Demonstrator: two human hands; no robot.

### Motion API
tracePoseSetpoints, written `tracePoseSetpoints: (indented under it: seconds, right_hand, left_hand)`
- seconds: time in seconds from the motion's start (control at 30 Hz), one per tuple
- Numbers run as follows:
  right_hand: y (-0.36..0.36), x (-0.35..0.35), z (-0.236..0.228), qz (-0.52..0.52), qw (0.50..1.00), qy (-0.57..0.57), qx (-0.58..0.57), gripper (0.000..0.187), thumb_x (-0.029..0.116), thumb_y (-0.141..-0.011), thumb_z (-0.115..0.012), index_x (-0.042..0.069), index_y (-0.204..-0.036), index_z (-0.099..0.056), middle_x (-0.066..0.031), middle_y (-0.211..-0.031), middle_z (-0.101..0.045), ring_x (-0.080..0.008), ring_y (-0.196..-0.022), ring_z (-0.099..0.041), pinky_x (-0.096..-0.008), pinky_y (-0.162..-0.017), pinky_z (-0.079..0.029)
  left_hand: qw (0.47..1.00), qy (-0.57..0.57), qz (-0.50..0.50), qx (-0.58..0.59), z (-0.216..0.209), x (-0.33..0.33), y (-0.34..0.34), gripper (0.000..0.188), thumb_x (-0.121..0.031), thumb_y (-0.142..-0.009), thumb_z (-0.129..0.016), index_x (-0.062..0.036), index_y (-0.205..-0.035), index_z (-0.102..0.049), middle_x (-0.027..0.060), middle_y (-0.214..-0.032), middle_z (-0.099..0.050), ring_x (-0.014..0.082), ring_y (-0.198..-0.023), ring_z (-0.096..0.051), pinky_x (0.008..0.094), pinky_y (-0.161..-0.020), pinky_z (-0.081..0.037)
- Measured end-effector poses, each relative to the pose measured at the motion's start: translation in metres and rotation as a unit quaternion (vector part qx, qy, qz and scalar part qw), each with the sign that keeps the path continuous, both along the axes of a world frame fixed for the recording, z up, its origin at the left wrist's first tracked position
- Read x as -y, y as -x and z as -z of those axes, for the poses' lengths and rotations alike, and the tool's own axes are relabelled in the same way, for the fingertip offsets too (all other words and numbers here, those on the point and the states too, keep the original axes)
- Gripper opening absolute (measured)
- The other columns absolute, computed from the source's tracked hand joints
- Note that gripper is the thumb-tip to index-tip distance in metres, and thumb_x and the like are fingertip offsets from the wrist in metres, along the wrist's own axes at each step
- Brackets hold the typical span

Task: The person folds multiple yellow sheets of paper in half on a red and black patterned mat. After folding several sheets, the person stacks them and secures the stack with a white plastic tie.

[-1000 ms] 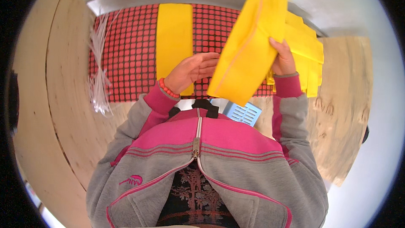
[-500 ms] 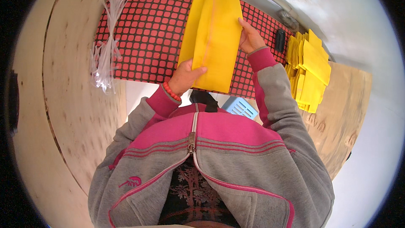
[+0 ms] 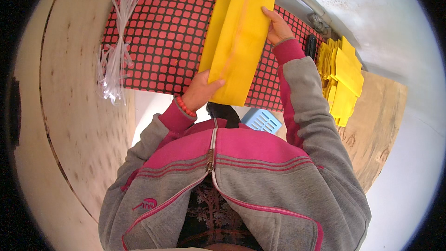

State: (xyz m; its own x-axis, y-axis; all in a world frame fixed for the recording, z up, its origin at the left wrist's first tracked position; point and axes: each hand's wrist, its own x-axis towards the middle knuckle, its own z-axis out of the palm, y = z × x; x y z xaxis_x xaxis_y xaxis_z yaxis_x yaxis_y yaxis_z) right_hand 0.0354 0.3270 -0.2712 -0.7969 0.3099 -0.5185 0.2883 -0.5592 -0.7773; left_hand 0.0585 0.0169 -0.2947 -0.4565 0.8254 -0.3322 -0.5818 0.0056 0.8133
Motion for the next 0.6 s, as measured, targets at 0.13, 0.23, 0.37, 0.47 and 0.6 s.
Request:
tracePoseSetpoints:
  seconds: [0.13, 0.23, 0.37, 0.47, 0.6]
  right_hand:
    - [0.014, 0.012, 0.014, -0.03, 0.999, -0.015, -0.007, 0.028, 0.019, -0.094, -0.057, 0.001, -0.116, -0.056, -0.0082, -0.113, -0.064, -0.0188, -0.101, -0.062, -0.034, -0.09, -0.05]
    - [0.02, 0.014, 0.02, -0.027, 0.999, -0.021, 0.021, 0.029, 0.019, -0.094, -0.057, 0.001, -0.116, -0.056, -0.0084, -0.111, -0.065, -0.0187, -0.1, -0.063, -0.0337, -0.09, -0.05]
    - [0.024, 0.011, 0.026, -0.02, 0.997, -0.052, 0.046, 0.029, 0.019, -0.094, -0.057, 0.0, -0.116, -0.056, -0.0083, -0.11, -0.065, -0.0188, -0.099, -0.063, -0.0339, -0.089, -0.05]
    - [0.026, 0.009, 0.029, -0.031, 0.997, -0.061, 0.042, 0.029, 0.019, -0.094, -0.057, 0.0, -0.116, -0.056, -0.0083, -0.11, -0.065, -0.0189, -0.099, -0.063, -0.034, -0.089, -0.05]
    - [0.029, 0.009, 0.034, -0.04, 0.996, -0.069, 0.039, 0.03, 0.019, -0.094, -0.056, 0.0, -0.117, -0.055, -0.0085, -0.111, -0.065, -0.0193, -0.099, -0.063, -0.0344, -0.089, -0.05]
  left_hand:
    - [0.998, 0.01, -0.038, 0.039, 0.004, 0.013, -0.003, 0.029, -0.013, -0.09, -0.056, 0.0057, -0.111, -0.058, 0.0074, -0.098, -0.066, 0.0115, -0.086, -0.061, 0.0274, -0.076, -0.049]
    - [0.998, 0.011, -0.04, 0.057, 0.011, 0.016, -0.004, 0.029, -0.012, -0.091, -0.056, 0.0072, -0.112, -0.057, 0.0077, -0.1, -0.065, 0.011, -0.087, -0.061, 0.0262, -0.076, -0.049]
    - [0.996, -0.014, -0.039, 0.084, 0.017, 0.017, -0.005, 0.029, -0.01, -0.093, -0.056, 0.0081, -0.116, -0.055, 0.0077, -0.105, -0.064, 0.0108, -0.092, -0.061, 0.025, -0.079, -0.049]
    - [0.99, -0.034, -0.053, 0.124, 0.016, 0.019, -0.006, 0.029, -0.009, -0.093, -0.055, 0.0082, -0.116, -0.055, 0.0079, -0.106, -0.064, 0.0111, -0.093, -0.061, 0.0248, -0.08, -0.049]
    - [0.987, -0.046, -0.076, 0.132, 0.017, 0.02, -0.007, 0.027, -0.008, -0.093, -0.052, 0.007, -0.115, -0.054, 0.0089, -0.101, -0.066, 0.0125, -0.09, -0.064, 0.0246, -0.078, -0.051]
